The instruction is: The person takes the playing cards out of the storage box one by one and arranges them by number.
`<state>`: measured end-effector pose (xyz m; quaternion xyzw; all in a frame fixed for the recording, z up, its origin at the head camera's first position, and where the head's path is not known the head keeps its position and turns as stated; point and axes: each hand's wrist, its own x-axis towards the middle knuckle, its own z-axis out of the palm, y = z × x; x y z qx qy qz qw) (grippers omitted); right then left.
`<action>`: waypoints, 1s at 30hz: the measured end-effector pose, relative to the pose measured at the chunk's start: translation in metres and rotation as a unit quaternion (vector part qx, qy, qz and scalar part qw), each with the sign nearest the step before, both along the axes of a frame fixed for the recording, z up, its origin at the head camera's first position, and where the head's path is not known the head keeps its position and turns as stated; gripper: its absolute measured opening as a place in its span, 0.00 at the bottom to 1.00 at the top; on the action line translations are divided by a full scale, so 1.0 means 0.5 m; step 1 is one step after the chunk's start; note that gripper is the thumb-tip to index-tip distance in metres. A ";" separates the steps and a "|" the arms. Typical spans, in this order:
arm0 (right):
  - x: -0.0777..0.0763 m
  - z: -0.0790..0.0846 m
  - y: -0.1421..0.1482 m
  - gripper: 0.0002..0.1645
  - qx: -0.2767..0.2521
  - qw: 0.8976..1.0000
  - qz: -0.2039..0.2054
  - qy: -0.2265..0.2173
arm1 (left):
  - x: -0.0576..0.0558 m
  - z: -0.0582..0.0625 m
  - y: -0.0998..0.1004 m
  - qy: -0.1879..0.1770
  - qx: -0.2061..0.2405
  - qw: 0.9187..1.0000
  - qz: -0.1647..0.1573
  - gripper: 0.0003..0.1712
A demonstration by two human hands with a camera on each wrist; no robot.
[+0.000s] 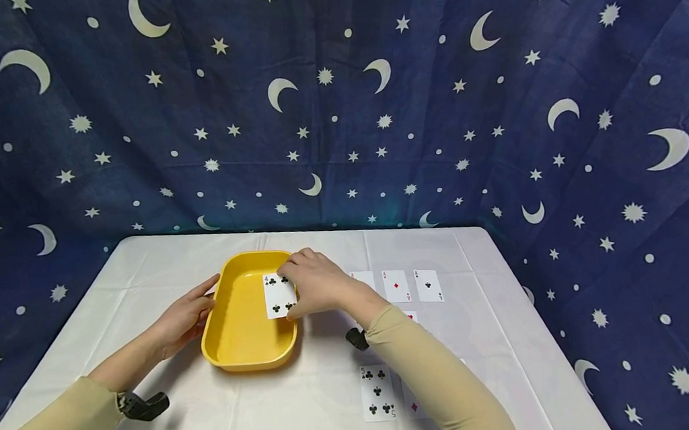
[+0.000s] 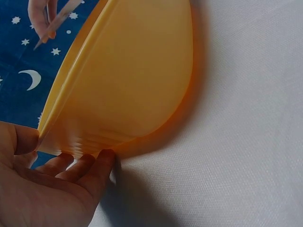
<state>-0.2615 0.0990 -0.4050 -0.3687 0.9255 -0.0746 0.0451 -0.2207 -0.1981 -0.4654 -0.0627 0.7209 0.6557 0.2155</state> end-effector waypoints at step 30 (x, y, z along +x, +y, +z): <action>0.036 -0.014 0.337 0.51 -0.029 0.993 -0.115 -0.012 | 0.000 -0.003 -0.004 0.008 0.011 1.000 -0.010 0.40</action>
